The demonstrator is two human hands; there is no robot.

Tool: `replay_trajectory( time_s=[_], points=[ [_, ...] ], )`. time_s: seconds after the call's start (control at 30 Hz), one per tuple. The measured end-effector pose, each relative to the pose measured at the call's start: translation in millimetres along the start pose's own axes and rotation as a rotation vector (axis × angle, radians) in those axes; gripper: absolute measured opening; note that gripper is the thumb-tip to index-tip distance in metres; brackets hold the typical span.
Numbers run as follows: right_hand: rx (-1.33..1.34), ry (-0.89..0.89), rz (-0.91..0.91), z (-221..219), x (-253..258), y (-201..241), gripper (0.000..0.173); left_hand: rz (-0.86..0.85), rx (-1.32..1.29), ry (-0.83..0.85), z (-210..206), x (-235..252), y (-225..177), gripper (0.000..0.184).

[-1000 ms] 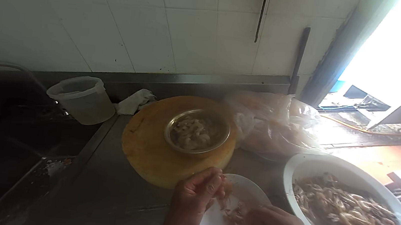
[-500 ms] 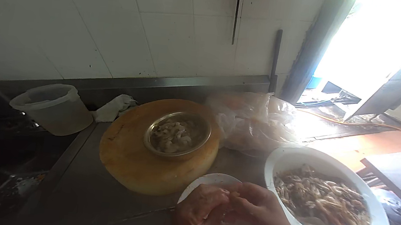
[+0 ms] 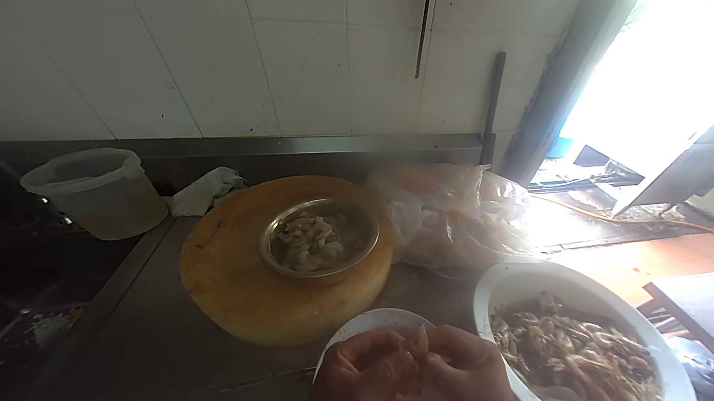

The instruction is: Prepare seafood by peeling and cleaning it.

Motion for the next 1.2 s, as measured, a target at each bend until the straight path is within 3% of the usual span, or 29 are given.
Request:
replay_trajectory(
  time_s=[0.07,0.2,0.43,0.63,0.8,0.93,1.07,1.2],
  points=[
    [-0.045,0.029,0.067,-1,0,-1,0.010,0.139,-0.131,0.020,1,1,3,0.021],
    [-0.138,0.105,0.140,-4,-2,5,0.017,0.173,-0.146,0.014,2,1,3,0.019],
    [-0.384,0.122,0.206,4,0,10,0.007,-0.017,0.401,0.069,10,2,-5,0.026],
    [-0.664,0.142,0.462,0,-5,9,0.007,-0.008,0.456,0.076,7,1,-8,0.029],
    [-0.719,0.160,0.337,-1,-2,6,0.021,-0.030,0.523,0.038,10,1,-7,0.028],
    [-0.812,0.094,0.364,-4,-3,5,0.009,-0.213,0.702,0.018,6,0,-1,0.027],
    [-0.887,0.058,0.494,-10,-4,5,0.009,-0.202,0.618,-0.039,5,1,0,0.026],
    [-0.933,0.090,0.612,-14,-8,-1,0.011,-0.025,0.440,-0.125,5,2,0,0.025]
  ],
)
Point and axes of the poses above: each hand's wrist, its own x-axis towards the middle knuckle, its own z-axis out of the back of the hand, y = z × x, the point moved 3 cm from there along x, towards the middle knuckle, and after that the axes turned 2 degrees about y, right-handed, at the moved point
